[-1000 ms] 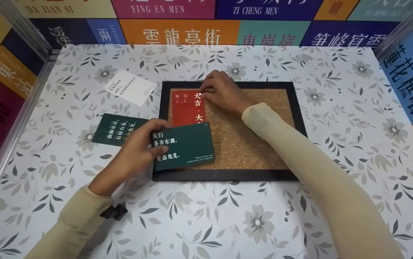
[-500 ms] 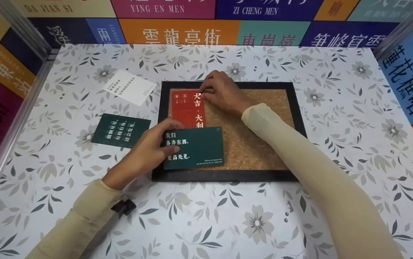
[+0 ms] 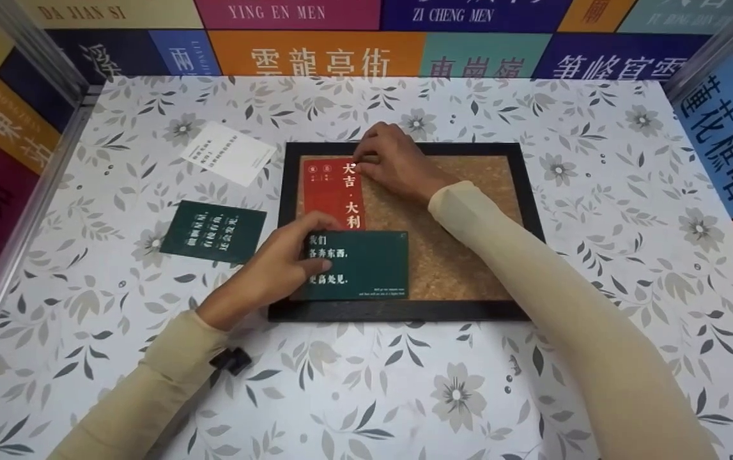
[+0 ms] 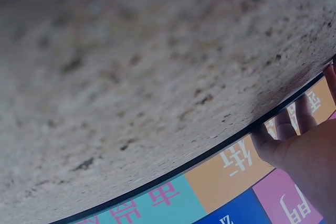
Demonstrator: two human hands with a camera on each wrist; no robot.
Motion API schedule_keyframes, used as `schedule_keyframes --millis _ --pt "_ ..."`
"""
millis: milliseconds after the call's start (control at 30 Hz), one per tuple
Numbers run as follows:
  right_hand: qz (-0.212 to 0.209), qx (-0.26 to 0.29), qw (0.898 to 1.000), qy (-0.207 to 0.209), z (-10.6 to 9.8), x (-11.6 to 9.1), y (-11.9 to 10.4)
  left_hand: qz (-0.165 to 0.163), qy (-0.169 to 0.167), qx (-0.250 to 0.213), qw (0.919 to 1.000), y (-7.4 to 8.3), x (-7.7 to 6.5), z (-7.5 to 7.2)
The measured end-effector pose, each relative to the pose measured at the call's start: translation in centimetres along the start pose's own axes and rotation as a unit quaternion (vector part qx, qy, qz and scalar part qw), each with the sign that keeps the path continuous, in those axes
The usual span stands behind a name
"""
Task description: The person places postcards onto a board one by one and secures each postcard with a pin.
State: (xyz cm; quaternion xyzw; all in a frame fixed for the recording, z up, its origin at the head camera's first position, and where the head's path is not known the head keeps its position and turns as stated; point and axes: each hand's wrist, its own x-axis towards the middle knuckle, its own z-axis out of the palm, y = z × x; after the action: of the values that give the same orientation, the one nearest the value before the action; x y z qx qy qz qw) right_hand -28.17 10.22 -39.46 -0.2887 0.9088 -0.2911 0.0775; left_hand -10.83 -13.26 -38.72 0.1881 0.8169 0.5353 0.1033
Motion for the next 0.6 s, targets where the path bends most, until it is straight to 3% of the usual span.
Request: schedule_keyframes --millis 400,600 --pt "0.004 -0.007 1.0 -0.001 0.07 0.08 -0.06 -0.016 -0.003 0.017 0.9997 -0.24 0.17 0.28" --pt "0.003 -0.004 1.0 0.003 0.13 0.02 -0.05 -0.005 0.001 0.054 0.9985 -0.25 0.13 0.36"
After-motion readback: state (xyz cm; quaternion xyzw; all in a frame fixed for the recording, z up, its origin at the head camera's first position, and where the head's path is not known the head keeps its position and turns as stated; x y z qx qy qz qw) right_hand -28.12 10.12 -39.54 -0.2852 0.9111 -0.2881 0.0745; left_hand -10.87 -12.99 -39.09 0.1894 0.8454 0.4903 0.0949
